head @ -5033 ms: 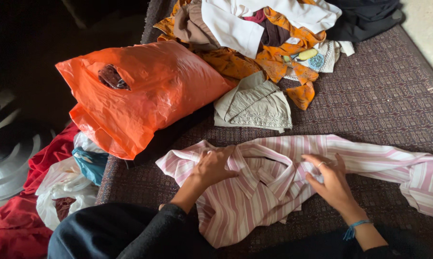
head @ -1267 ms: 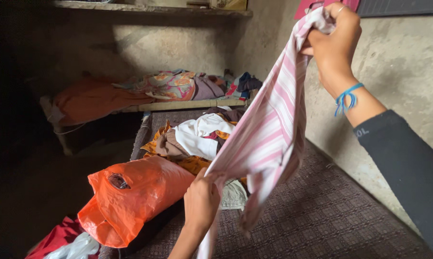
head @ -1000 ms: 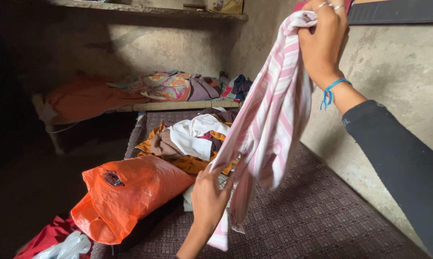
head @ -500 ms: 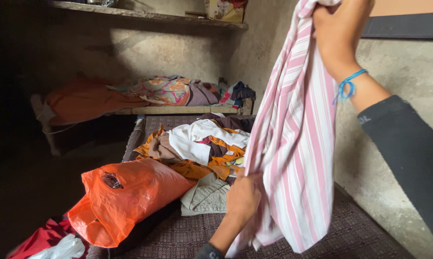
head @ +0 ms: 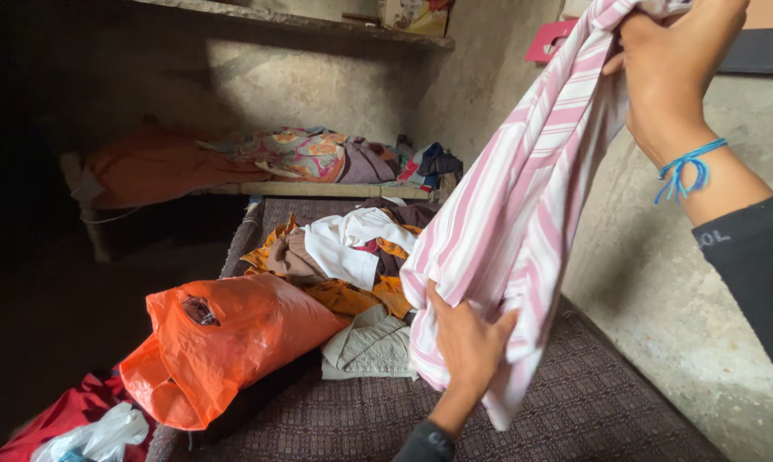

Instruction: The person folds several garments on a woven cot, including a patterned cloth, a striped shirt, a light-colored cloth, and a white shirt. Each item is smoothed, folded into a compact shape, and placed aside.

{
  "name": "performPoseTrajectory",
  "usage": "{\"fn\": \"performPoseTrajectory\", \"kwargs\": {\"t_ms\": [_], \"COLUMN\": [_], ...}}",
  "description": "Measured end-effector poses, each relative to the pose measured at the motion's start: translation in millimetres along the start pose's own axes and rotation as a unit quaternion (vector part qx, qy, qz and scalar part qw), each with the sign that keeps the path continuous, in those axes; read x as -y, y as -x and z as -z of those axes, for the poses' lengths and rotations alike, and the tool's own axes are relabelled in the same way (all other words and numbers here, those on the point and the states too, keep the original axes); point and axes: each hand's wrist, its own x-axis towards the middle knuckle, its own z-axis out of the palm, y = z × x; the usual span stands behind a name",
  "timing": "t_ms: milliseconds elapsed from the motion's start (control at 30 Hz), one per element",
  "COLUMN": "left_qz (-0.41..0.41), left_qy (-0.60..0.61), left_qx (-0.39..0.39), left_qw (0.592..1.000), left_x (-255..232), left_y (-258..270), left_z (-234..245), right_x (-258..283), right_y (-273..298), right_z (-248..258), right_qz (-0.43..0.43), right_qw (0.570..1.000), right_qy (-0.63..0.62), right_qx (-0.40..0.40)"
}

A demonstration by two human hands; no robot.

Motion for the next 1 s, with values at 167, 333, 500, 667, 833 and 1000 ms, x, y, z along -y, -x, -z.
{"fn": "performPoseTrajectory", "kwargs": {"t_ms": [167,333,500,667,833,1000], "left_qz": [0.011,0.026,-0.086,-0.05,-0.052,-0.029], "left_qy": [-0.021,-0.024,-0.007,0.004,-0.086,-0.196], "left_qx": [-0.069,-0.009,0.046,0.107,0.124,0.17], "left_qw": [0.997,0.999,0.995,0.993,0.987,0.965], "left_x": [-3,26,81,125,155,174], "left_y": [-4,-18,-14,-19,-37,-39], "left_z": [-7,8,67,124,160,183], "right_x": [-10,-26,-33,-57,-83,-111], "right_y": [-2,-4,21,50,71,80], "right_z": [18,45,73,85,93,106], "right_qz": [-0.014,-0.018,-0.003,0.031,0.025,-0.094], "right_qw": [0.999,0.998,0.985,0.968,0.942,0.958], "right_qy": [0.027,0.05,0.152,0.245,0.327,0.251], "right_qx": [0.036,0.044,0.075,0.053,0.079,0.107]}}
